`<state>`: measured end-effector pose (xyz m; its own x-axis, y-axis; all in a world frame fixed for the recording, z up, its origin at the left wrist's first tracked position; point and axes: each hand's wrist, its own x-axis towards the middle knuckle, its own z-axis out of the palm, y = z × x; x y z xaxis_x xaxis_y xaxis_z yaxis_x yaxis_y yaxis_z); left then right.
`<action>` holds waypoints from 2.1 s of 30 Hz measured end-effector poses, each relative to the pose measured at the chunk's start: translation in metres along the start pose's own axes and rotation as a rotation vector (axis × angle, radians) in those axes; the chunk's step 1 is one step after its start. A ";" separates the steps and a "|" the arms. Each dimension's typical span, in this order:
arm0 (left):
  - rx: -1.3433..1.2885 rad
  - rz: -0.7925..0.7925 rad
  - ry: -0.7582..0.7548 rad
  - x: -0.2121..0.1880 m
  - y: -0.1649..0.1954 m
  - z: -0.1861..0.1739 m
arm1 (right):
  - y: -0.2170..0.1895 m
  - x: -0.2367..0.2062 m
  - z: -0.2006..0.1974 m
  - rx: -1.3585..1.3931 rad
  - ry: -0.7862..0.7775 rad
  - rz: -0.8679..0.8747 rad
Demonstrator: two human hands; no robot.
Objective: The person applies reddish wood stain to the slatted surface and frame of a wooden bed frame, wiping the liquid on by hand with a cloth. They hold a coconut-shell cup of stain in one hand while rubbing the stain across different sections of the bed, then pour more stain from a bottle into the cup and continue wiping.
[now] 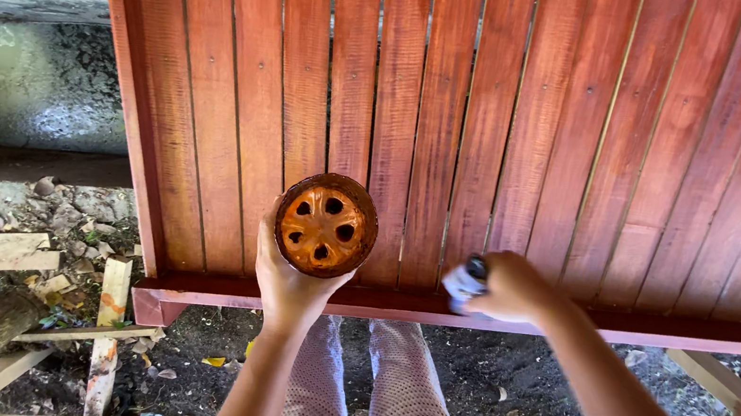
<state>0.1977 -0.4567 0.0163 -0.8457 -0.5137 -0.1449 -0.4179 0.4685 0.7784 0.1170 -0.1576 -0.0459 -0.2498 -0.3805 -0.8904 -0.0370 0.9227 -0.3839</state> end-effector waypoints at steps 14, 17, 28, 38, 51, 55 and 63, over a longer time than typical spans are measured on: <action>0.255 0.264 0.001 0.000 -0.001 -0.006 | -0.139 -0.055 -0.054 0.525 0.618 -0.784; 0.250 0.266 0.075 -0.003 0.006 0.003 | -0.172 -0.026 -0.038 0.314 0.639 -0.623; 0.313 0.360 0.030 -0.028 -0.006 0.014 | -0.142 -0.013 -0.012 0.423 0.374 -0.740; 0.602 0.120 -0.028 -0.029 -0.075 -0.004 | -0.085 -0.028 -0.037 0.411 0.111 -0.330; 0.400 0.074 0.087 -0.022 -0.057 -0.027 | -0.065 0.050 -0.011 0.363 -0.150 0.023; 0.356 0.100 0.133 -0.019 -0.055 -0.035 | -0.075 0.056 -0.015 0.230 -0.109 0.001; 0.268 0.034 0.185 -0.024 -0.058 -0.041 | -0.120 0.093 0.006 0.567 -0.077 -0.112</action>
<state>0.2558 -0.5011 -0.0004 -0.7964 -0.6046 0.0114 -0.4834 0.6479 0.5886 0.1044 -0.3042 -0.0836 -0.2020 -0.4973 -0.8437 0.4699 0.7067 -0.5290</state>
